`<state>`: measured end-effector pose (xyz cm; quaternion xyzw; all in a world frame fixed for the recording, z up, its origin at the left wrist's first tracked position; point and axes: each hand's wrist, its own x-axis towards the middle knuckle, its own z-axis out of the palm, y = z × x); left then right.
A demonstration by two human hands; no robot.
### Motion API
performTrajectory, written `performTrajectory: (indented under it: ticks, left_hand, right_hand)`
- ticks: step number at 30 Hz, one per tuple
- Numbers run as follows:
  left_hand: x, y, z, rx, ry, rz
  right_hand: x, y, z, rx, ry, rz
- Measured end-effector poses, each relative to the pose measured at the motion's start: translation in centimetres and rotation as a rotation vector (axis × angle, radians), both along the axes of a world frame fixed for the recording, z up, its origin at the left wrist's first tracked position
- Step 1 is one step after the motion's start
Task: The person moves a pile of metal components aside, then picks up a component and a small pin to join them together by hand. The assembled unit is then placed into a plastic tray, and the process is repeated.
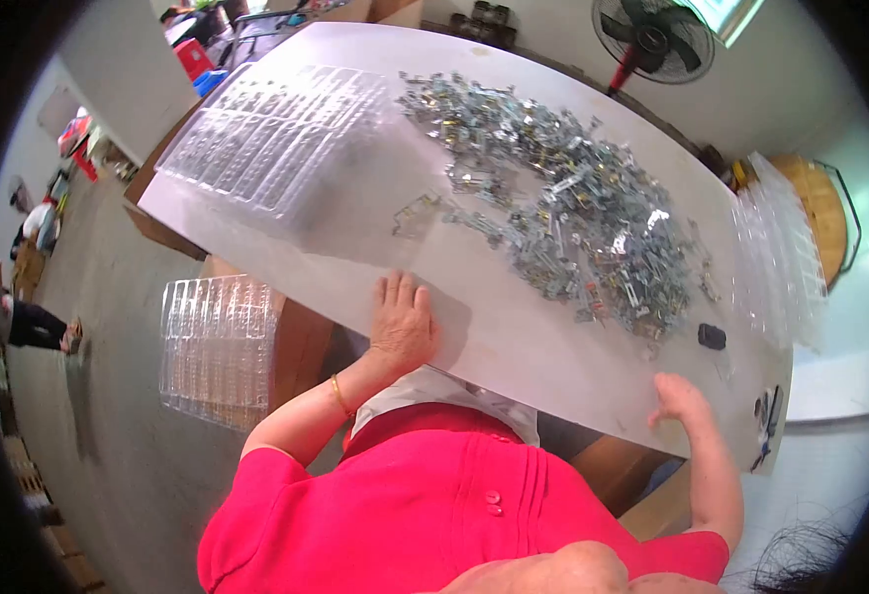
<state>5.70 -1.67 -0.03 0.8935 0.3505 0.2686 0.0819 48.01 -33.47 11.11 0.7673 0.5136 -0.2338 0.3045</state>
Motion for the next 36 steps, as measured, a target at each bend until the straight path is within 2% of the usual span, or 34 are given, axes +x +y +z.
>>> performTrajectory:
  ticks: [2,5,7,9,11,14,17,20,23,25,27,30,34,36]
  left_hand:
    - [-1.4,1.3,0.3,-0.017,0.015,-0.014]
    - [-2.0,4.1,2.5,-0.216,-0.126,0.033]
    - [-0.9,6.5,3.6,0.018,-0.100,0.085]
    - [0.3,8.7,3.9,0.097,-0.086,0.123]
    - [1.7,10.4,3.1,0.102,-0.114,0.162]
    - [2.5,12.0,1.2,0.023,-0.045,0.194]
    - [3.2,12.1,1.3,-0.054,0.012,0.224]
    - [3.8,12.3,0.9,-0.073,0.066,0.232]
    - [4.4,12.4,0.5,-0.022,0.079,0.241]
    - [4.0,12.5,0.2,0.026,0.074,0.246]
    - [4.4,12.8,-0.7,0.074,0.052,0.231]
    - [4.3,12.4,-0.7,0.077,0.065,0.260]
    - [4.7,11.8,-0.2,0.070,0.062,0.280]
    - [4.4,11.7,-0.2,0.084,0.048,0.261]
  right_hand:
    - [-2.3,1.2,-1.5,0.021,0.021,-0.039]
    - [-3.1,0.2,-4.0,0.178,0.118,-0.080]
    - [-4.6,2.6,-1.9,0.268,0.376,-0.312]
    - [-6.4,4.7,0.5,0.403,0.555,-0.362]
    - [-6.8,5.5,-0.3,0.555,0.585,-0.167]
    - [-8.0,6.3,-1.6,0.724,0.686,-0.109]
    - [-7.6,6.4,-1.8,0.748,0.704,-0.151]
    - [-5.2,5.4,-2.6,0.938,0.603,-0.197]
    - [-1.3,4.4,-2.2,1.108,0.300,-0.464]
    - [3.0,3.1,-2.6,1.137,-0.035,-0.419]
    - [7.4,1.1,-3.7,1.087,-0.267,-0.340]
    - [11.0,-0.3,-4.8,0.836,-0.408,-0.294]
    - [13.0,-0.9,-6.1,0.596,-0.348,-0.305]
    - [13.4,-0.9,-6.1,0.584,-0.321,-0.267]
